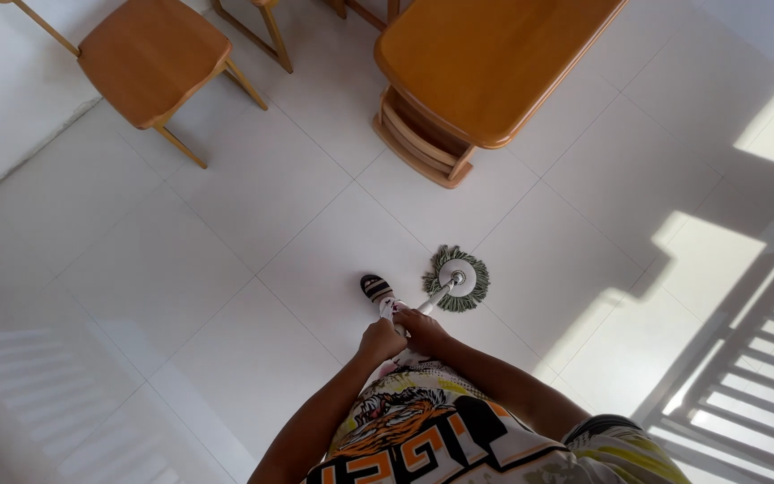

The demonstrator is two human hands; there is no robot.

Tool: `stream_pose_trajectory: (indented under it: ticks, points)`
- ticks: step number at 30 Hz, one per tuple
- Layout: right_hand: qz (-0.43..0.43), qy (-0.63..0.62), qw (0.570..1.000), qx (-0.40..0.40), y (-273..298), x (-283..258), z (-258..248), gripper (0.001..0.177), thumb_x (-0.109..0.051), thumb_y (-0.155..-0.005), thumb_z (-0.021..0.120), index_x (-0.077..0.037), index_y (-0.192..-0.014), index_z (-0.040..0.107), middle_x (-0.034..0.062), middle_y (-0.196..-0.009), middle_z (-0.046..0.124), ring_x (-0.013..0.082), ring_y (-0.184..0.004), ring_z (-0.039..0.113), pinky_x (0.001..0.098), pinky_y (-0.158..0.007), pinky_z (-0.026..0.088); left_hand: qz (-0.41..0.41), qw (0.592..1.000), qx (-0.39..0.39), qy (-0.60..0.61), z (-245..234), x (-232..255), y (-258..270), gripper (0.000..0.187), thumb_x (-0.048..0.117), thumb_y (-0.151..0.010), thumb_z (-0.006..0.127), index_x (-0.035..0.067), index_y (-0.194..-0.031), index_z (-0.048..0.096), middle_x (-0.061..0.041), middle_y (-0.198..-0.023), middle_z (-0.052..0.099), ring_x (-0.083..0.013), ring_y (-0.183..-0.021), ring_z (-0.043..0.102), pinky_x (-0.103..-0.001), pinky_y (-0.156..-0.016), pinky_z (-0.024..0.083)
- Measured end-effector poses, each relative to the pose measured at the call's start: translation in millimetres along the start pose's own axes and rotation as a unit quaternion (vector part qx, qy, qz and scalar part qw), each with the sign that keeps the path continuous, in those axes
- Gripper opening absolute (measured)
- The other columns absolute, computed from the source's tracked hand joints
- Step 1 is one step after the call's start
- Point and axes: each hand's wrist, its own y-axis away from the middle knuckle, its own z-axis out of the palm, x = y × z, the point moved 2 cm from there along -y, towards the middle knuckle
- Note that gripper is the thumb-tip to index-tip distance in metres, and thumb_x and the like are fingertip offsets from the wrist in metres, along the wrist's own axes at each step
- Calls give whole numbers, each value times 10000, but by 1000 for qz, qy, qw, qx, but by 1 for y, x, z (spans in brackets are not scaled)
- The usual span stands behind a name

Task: Mopping a tiled balcony floor using a string mop.

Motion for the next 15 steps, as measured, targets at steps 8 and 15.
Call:
stream_pose_trajectory:
  ticks: [8,15]
  points:
    - [-46,-26,997,-60,-157,-61,-34,352,-121,-895,677,-162,-1228,571,91,-1019,624,370,-1078,651,525,-914,567,-88,991,37,98,-149,-28,-27,232,126,-747,564,-17,-815,735,-115,-570,628,-157,-427,573,-292,-436,484]
    - [-115,49,970,-210,-314,-154,-17,312,-171,-918,655,-166,-1205,534,91,-1037,612,348,-1064,654,517,-914,561,-164,957,131,199,-274,-107,3,483,177,-858,557,-60,-1269,641,-186,-796,716,-231,-559,739,-323,-568,648]
